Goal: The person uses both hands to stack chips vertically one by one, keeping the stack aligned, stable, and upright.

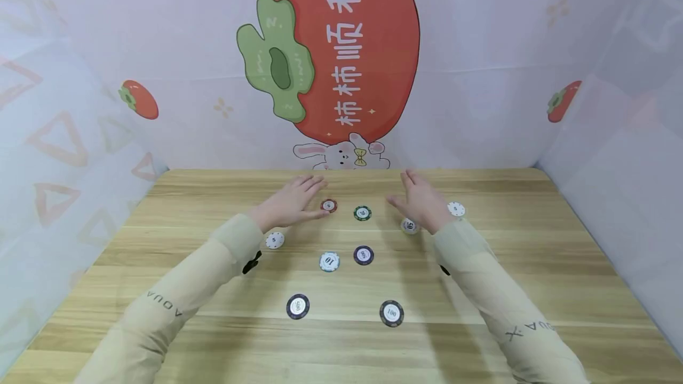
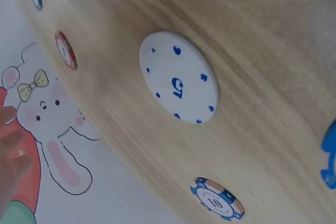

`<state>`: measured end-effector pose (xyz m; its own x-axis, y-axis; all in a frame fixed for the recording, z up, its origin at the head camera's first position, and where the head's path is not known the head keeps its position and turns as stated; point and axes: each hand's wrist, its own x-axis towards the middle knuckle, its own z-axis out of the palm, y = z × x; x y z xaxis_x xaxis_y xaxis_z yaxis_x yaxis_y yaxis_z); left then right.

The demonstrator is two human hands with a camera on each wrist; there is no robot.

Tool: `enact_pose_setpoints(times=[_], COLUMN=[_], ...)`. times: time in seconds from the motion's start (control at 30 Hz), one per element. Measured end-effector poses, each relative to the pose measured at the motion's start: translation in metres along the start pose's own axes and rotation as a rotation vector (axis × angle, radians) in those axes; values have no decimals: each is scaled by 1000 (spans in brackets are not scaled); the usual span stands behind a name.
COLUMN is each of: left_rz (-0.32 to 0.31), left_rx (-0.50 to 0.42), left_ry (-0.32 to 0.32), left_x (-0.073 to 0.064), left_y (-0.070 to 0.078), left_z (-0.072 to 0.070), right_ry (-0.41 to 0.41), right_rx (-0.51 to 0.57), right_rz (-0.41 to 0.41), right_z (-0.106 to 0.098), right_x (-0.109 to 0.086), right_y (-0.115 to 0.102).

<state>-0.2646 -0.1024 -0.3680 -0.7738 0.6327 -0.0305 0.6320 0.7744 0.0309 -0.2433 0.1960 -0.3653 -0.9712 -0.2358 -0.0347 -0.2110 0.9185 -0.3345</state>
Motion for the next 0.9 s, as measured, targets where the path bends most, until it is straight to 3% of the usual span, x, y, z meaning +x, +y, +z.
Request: enact_pose_setpoints(times=[0.17, 0.43, 0.9], left_rz=[32, 45, 182], left_rx=[-26, -88, -11], left_ry=[-41, -104, -162], left_x=[-13, -31, -61], left_y=[9, 23, 42], left_z=[-2, -3, -12], right_ry=[9, -45, -124], right_rx=[-19, -39, -138], right_rz=[-50, -62, -170], right_z=[2, 3, -2], right_x=[-10, -31, -60], right_y=[-9, -28, -55])
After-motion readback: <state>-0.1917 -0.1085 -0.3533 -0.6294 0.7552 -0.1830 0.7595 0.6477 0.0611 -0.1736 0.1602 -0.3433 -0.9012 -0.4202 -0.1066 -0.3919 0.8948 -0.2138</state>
